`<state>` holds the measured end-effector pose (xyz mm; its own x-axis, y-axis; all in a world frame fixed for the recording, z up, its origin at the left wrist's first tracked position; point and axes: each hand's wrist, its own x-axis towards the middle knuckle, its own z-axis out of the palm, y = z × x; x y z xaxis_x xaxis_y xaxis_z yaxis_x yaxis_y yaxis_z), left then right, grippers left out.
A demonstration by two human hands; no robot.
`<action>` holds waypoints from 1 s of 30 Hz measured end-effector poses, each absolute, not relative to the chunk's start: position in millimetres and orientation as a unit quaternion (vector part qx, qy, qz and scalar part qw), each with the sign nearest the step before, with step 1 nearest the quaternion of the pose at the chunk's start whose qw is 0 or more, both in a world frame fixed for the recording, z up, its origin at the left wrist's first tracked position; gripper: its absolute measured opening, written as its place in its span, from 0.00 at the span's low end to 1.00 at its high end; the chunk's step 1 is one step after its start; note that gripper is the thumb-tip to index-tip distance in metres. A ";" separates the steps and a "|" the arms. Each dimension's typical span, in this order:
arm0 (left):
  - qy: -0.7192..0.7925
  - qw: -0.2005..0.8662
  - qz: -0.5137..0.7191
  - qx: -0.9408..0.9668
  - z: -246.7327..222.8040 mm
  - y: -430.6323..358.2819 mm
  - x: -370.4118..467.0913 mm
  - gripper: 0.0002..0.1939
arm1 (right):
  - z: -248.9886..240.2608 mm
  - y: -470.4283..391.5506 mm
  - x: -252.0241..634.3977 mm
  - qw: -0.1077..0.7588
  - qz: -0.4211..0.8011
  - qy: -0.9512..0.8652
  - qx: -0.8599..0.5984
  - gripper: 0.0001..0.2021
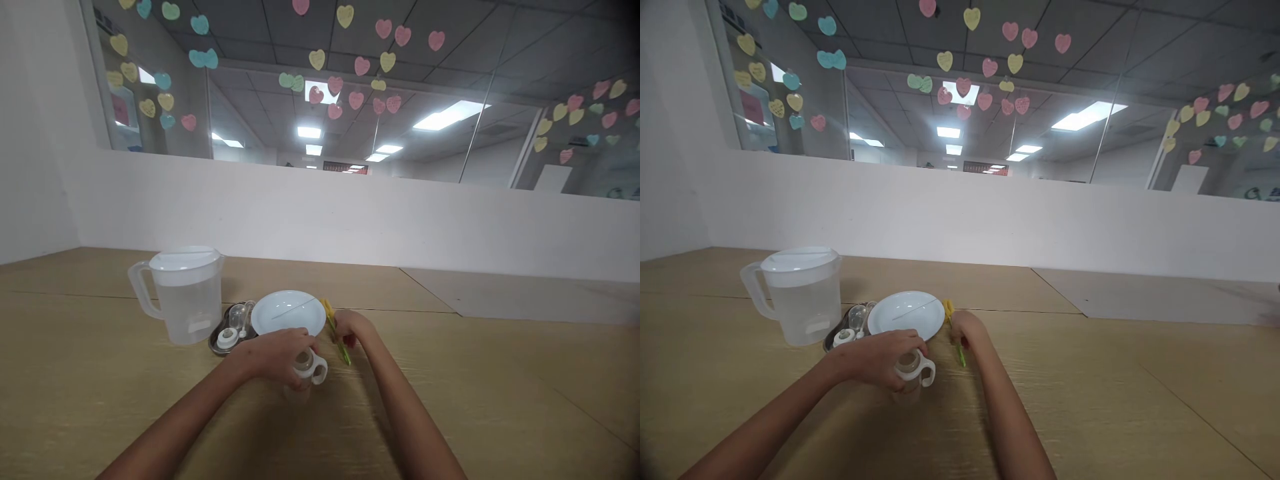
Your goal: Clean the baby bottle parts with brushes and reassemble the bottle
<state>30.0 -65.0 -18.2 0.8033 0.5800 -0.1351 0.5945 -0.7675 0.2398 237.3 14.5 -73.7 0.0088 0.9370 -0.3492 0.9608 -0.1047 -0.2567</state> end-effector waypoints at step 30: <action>0.581 -0.054 0.045 0.811 -38.6 37.2 -46.1 0.15 | -110.1 44.9 205.9 -0.261 -0.105 0.722 0.632 0.25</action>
